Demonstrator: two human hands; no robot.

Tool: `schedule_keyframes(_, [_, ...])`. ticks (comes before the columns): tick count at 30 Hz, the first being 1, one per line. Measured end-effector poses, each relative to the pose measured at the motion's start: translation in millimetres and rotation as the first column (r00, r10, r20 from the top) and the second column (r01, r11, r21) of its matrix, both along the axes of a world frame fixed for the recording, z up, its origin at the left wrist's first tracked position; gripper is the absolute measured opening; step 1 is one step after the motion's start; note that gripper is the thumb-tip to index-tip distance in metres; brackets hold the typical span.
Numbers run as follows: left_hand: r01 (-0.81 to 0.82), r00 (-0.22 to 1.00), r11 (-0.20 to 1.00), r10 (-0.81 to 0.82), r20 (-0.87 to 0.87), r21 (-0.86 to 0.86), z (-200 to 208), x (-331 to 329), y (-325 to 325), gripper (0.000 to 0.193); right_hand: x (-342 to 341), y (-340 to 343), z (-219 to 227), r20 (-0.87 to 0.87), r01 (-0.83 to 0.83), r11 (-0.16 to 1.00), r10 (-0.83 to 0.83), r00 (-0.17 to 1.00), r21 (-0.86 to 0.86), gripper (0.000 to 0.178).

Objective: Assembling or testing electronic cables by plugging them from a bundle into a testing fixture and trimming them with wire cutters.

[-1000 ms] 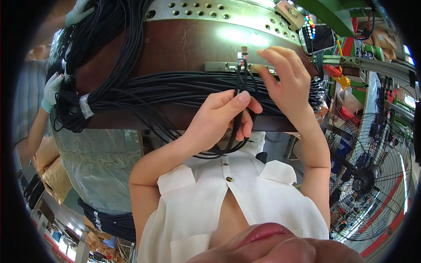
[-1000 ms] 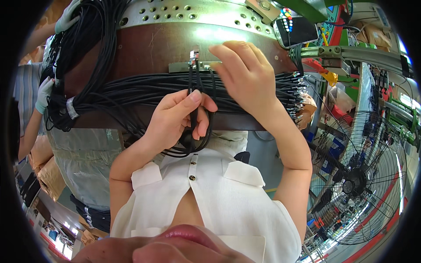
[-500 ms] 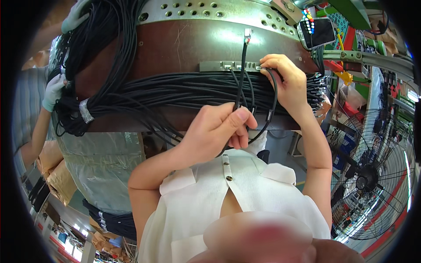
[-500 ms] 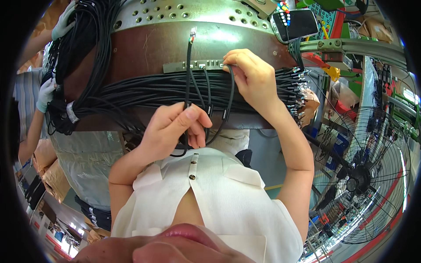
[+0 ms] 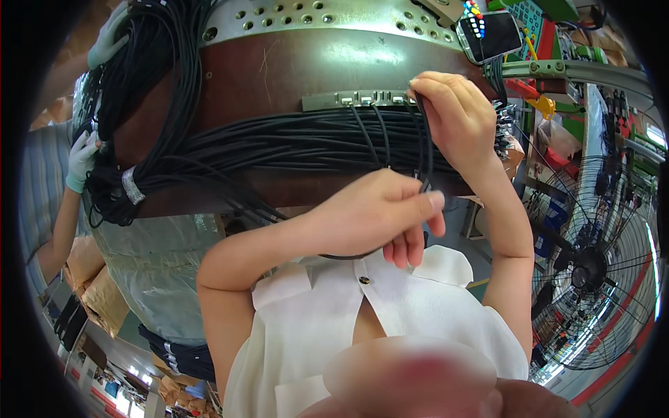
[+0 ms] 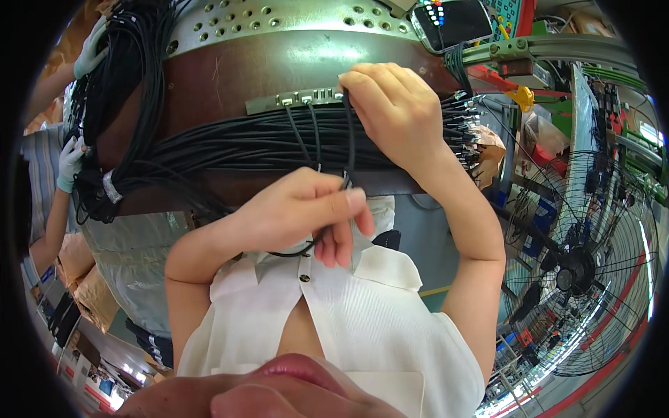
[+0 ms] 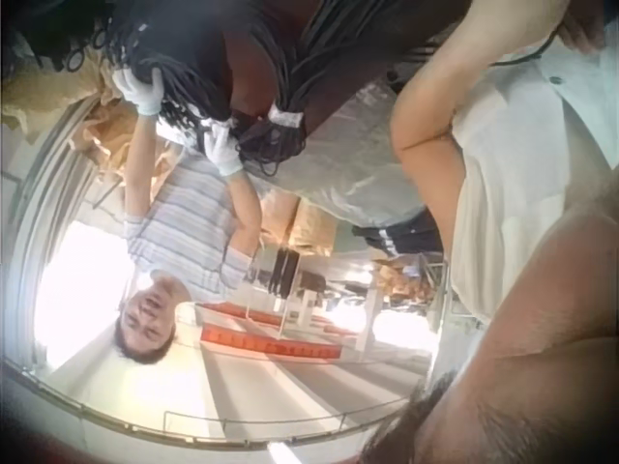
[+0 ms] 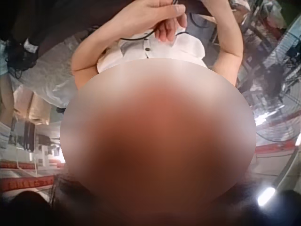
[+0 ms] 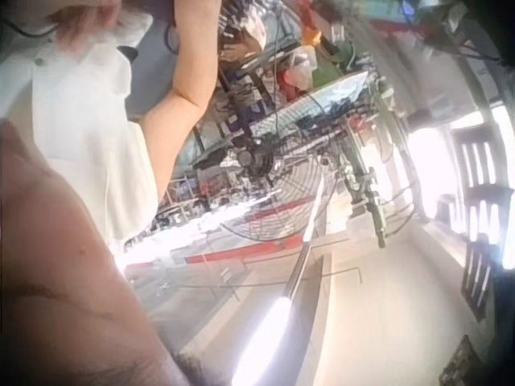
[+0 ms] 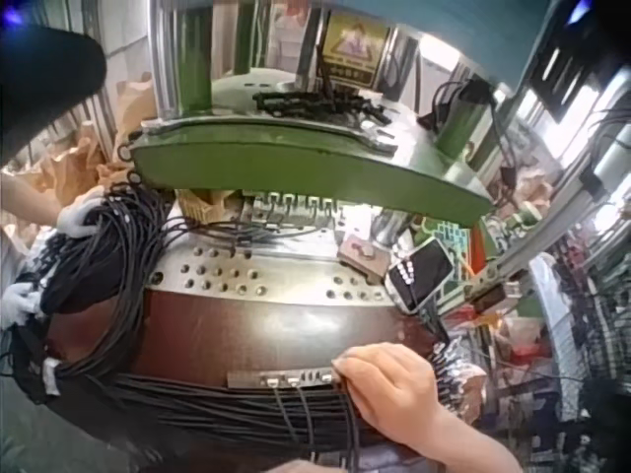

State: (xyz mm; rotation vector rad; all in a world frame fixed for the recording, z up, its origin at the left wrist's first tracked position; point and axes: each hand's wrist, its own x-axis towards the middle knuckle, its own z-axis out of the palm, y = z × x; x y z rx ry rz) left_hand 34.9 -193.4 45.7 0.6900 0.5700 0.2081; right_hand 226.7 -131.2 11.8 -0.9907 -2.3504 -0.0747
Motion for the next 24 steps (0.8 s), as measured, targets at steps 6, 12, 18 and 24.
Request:
schedule_keyframes(6, [0.254,0.950,0.732,-0.068,-0.303,0.633,11,-23,13,0.031,20,-6,-29,-0.156,0.017,0.959,-0.063,0.986,-0.282,0.019])
schedule_keyframes(12, [-0.109,0.755,0.539,0.591,-0.283,0.835,-11,-49,67,0.029,11,-7,-19,0.131,0.127,0.968,-0.100,0.986,-0.218,0.018])
schedule_keyframes(18, [0.651,0.390,-0.235,0.919,-0.053,0.722,-45,-63,183,0.037,31,20,-14,-0.095,-0.119,0.703,0.073,0.993,-0.701,0.018])
schedule_keyframes(24, [0.273,0.538,0.419,0.680,-0.498,0.866,-30,-5,210,0.044,33,181,-19,-0.244,0.202,0.884,-0.324,0.914,-0.421,0.030])
